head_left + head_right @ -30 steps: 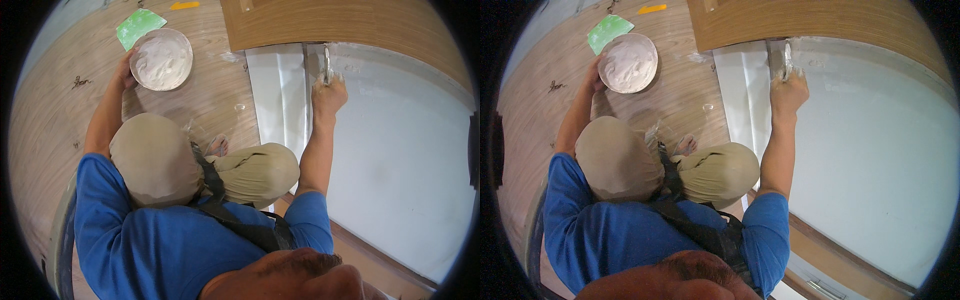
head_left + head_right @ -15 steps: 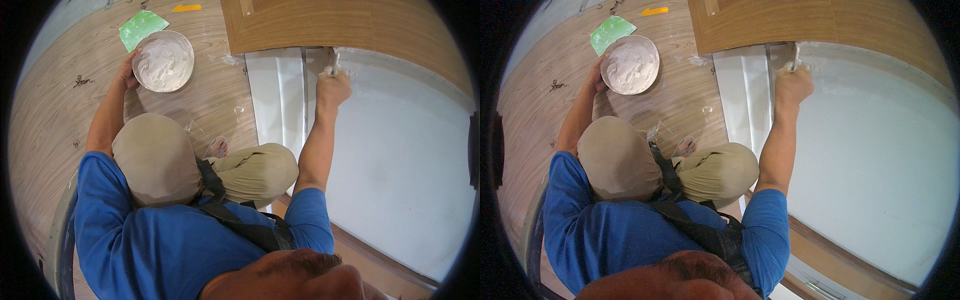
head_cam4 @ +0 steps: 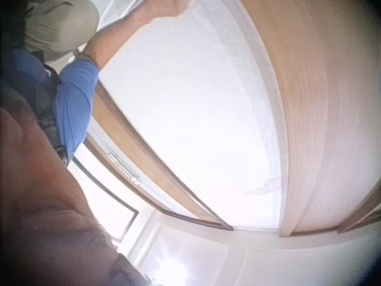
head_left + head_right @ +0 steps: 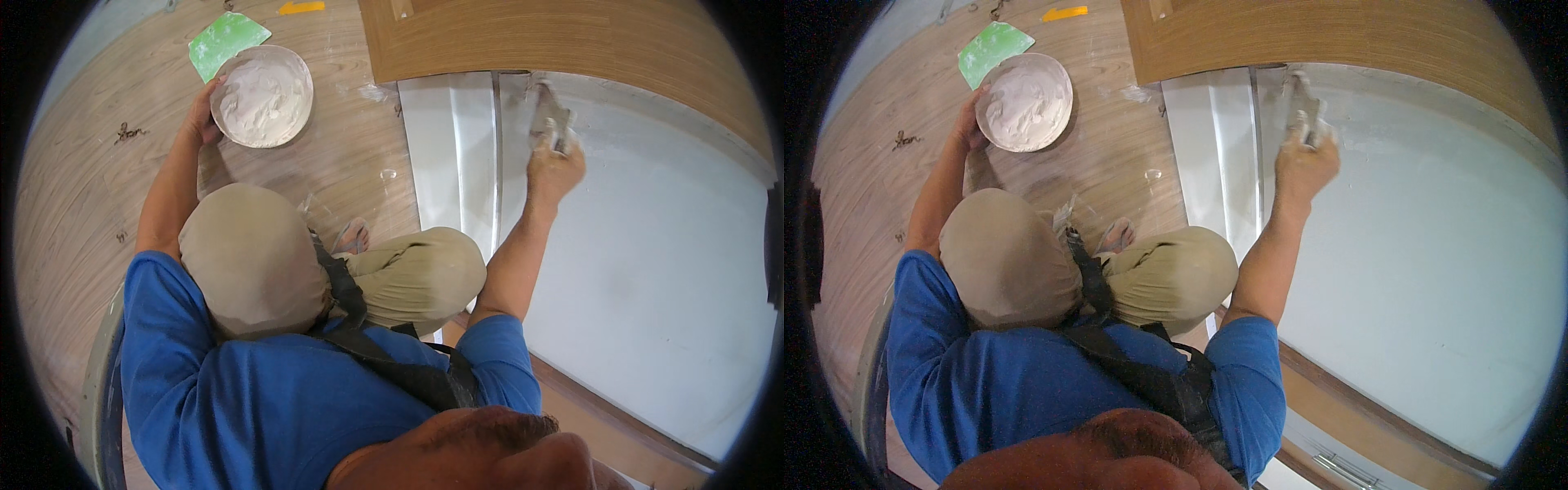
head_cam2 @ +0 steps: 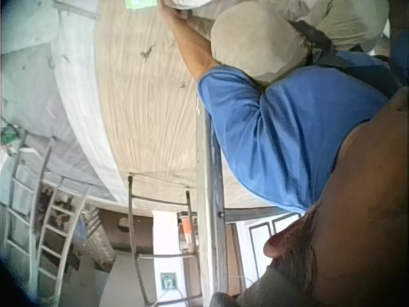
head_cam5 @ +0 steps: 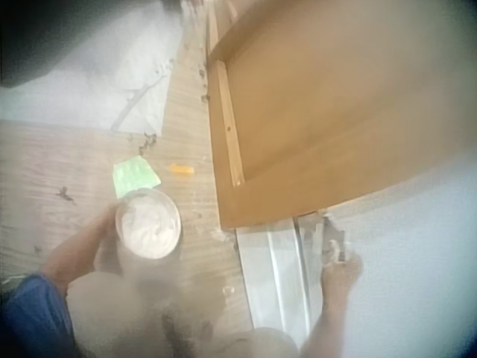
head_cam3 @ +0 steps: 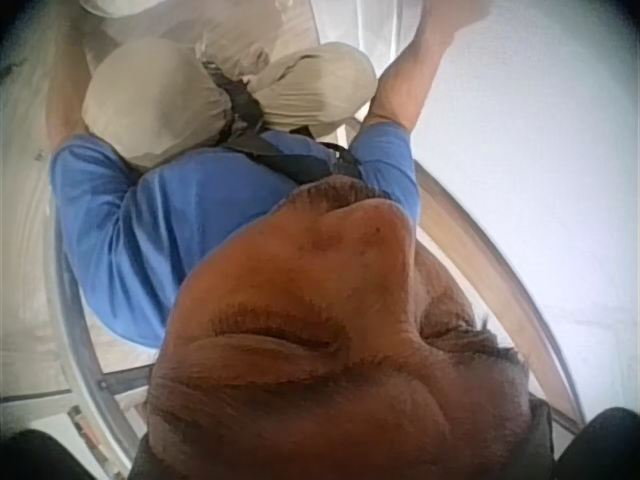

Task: The person kneels on the floor and uses a putty knife to apply white caulk from a small container into the gap between a wooden cabinet and a white wall. The person repeatedly scoops caulk and smooths it along the seam.

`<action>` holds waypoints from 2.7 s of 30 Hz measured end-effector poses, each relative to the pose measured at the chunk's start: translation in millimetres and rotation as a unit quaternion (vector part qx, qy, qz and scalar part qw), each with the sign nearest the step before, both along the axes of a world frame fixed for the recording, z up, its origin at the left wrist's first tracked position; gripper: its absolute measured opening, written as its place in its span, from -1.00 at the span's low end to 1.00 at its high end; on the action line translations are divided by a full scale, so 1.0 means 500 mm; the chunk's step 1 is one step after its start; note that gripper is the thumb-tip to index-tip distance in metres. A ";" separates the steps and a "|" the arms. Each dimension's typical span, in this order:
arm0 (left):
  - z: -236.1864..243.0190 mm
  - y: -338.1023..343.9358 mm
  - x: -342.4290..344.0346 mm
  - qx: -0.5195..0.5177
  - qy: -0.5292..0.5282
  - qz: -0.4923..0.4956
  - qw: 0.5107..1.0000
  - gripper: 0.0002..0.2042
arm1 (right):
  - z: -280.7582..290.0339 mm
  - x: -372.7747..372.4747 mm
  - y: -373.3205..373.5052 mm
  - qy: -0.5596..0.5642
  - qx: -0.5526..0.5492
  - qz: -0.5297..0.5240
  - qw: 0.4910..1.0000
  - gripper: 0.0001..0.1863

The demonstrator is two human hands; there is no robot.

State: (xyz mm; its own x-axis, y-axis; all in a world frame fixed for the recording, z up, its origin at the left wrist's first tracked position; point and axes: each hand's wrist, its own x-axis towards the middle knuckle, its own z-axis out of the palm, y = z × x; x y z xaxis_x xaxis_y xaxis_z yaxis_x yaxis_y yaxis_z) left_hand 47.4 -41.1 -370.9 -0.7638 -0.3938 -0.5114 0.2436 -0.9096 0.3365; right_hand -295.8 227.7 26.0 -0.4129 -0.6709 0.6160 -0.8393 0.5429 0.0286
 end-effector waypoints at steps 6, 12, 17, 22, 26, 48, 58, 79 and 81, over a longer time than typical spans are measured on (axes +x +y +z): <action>0.008 0.002 -0.008 0.002 -0.037 0.008 0.999 -0.38 | -0.047 -0.055 -0.031 -0.022 0.144 -0.092 0.985 -0.78; 0.031 0.005 -0.007 0.025 -0.048 0.004 0.999 -0.37 | -0.040 -0.085 -0.056 0.003 0.163 -0.110 0.980 -0.71; 0.007 -0.001 -0.002 0.006 -0.024 -0.001 1.000 -0.37 | -0.021 -0.073 -0.085 0.006 0.165 -0.154 0.974 -0.72; 0.012 -0.003 -0.005 -0.009 -0.051 0.002 0.999 -0.37 | -0.008 -0.080 -0.087 -0.007 0.159 -0.196 0.968 -0.72; 0.011 -0.004 -0.006 -0.013 -0.034 -0.001 0.999 -0.37 | 0.003 -0.070 -0.080 -0.053 0.108 -0.186 0.975 -0.73; 0.003 -0.002 0.000 -0.011 -0.036 -0.017 0.999 -0.33 | -0.085 -0.056 -0.054 -0.004 0.171 -0.093 0.981 -0.74; -0.006 -0.004 -0.001 -0.020 -0.023 -0.014 0.999 -0.34 | -0.053 -0.056 -0.059 -0.026 0.113 -0.100 0.988 -0.78; -0.030 -0.011 -0.006 0.006 -0.036 -0.020 0.999 -0.34 | 0.002 -0.009 0.018 0.123 0.079 -0.019 0.989 -0.81; 0.005 -0.005 -0.012 0.009 -0.050 -0.020 0.999 -0.34 | -0.031 -0.017 0.021 0.110 0.160 -0.017 0.981 -0.84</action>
